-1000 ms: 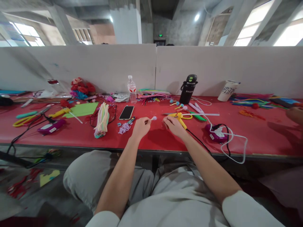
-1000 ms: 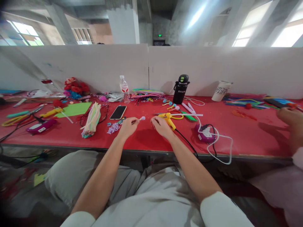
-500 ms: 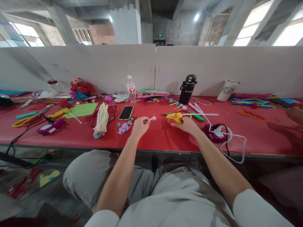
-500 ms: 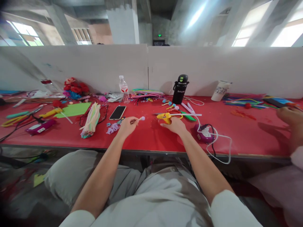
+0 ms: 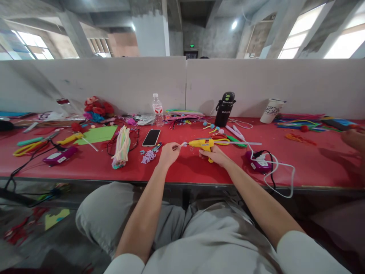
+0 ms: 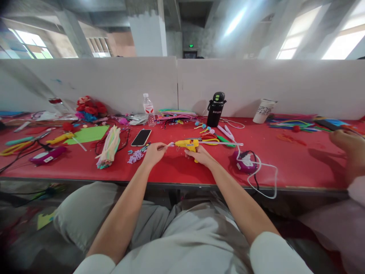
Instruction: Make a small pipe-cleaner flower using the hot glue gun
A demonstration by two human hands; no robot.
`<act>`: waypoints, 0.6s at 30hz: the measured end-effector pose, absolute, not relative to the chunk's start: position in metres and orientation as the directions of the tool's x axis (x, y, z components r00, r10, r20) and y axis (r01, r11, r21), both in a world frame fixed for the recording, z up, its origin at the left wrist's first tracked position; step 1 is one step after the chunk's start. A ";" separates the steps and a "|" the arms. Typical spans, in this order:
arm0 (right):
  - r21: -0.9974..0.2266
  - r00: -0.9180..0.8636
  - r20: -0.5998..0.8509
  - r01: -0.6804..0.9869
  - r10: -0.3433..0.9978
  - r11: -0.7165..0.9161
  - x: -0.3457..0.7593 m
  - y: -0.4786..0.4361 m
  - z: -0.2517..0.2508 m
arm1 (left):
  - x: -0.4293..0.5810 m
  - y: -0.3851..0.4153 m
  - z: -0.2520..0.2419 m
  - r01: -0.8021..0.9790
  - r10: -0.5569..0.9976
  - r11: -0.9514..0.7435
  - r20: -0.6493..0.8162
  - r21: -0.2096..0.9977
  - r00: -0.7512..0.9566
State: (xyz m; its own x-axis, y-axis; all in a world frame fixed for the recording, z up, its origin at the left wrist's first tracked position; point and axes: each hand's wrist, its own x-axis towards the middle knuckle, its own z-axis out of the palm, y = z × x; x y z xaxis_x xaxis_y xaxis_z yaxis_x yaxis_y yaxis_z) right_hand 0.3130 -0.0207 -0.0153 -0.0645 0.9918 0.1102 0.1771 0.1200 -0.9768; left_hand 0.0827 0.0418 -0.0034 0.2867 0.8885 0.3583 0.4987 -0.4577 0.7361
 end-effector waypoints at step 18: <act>-0.942 -0.094 0.133 0.298 0.987 0.155 0.317 -0.016 -0.024 | 0.083 0.037 0.002 0.515 0.870 -0.492 0.382 0.702 0.312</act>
